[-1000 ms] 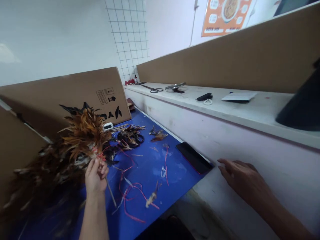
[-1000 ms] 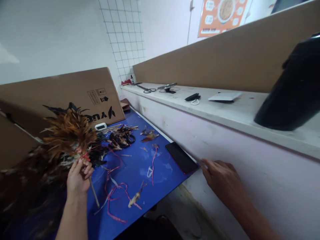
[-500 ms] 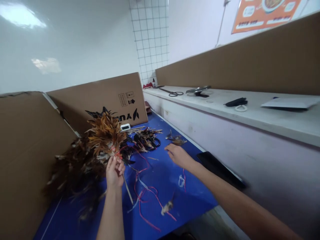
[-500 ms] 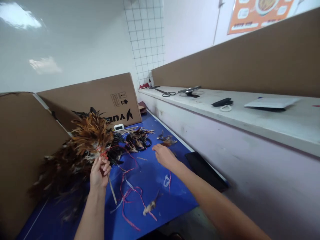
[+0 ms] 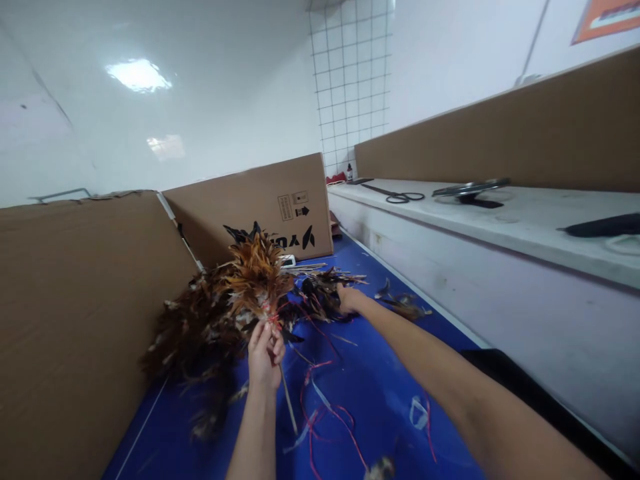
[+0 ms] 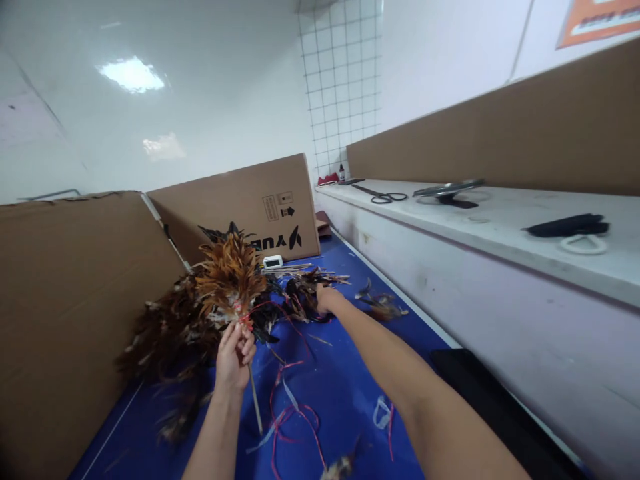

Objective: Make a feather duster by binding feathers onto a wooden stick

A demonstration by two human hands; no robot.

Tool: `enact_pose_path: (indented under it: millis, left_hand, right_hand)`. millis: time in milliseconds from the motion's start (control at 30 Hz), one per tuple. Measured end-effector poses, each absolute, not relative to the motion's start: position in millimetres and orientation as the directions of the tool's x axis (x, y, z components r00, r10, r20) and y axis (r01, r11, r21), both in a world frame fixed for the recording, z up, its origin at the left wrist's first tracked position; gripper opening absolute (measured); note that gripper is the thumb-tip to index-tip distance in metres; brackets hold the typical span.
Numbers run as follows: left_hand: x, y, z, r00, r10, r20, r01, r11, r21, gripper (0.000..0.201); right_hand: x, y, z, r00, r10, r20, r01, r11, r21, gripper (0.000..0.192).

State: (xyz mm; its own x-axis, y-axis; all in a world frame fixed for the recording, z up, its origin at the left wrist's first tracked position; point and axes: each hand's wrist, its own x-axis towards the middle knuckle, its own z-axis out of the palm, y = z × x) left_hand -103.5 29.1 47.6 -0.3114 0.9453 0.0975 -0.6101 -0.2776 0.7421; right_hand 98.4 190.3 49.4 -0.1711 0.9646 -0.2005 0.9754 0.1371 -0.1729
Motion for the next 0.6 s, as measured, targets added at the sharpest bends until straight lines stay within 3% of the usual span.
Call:
enact_pose_path:
  millis: [133,300,600]
  left_hand:
    - [-103.6,30.1,45.6,-0.325,0.941,0.096,-0.603,-0.284,0.745,0.028]
    - [-102.2,29.8,43.9,-0.318,0.942,0.104,-0.608,-0.287,0.74,0.027]
    - [-98.6,31.3,41.8,-0.303,0.949,0.088,-0.6,-0.261,0.756,0.029]
  right_hand:
    - [99.0,194.4,61.1,-0.191,0.944,-0.269,0.98,0.167,-0.109,0.098]
    - [109.5,190.9,83.7,-0.189,0.958,-0.216,0.982,0.19,-0.015,0.077]
    - [114.0,176.2,143.4,-0.245,0.965,-0.091,0.959,0.255,0.123,0.061]
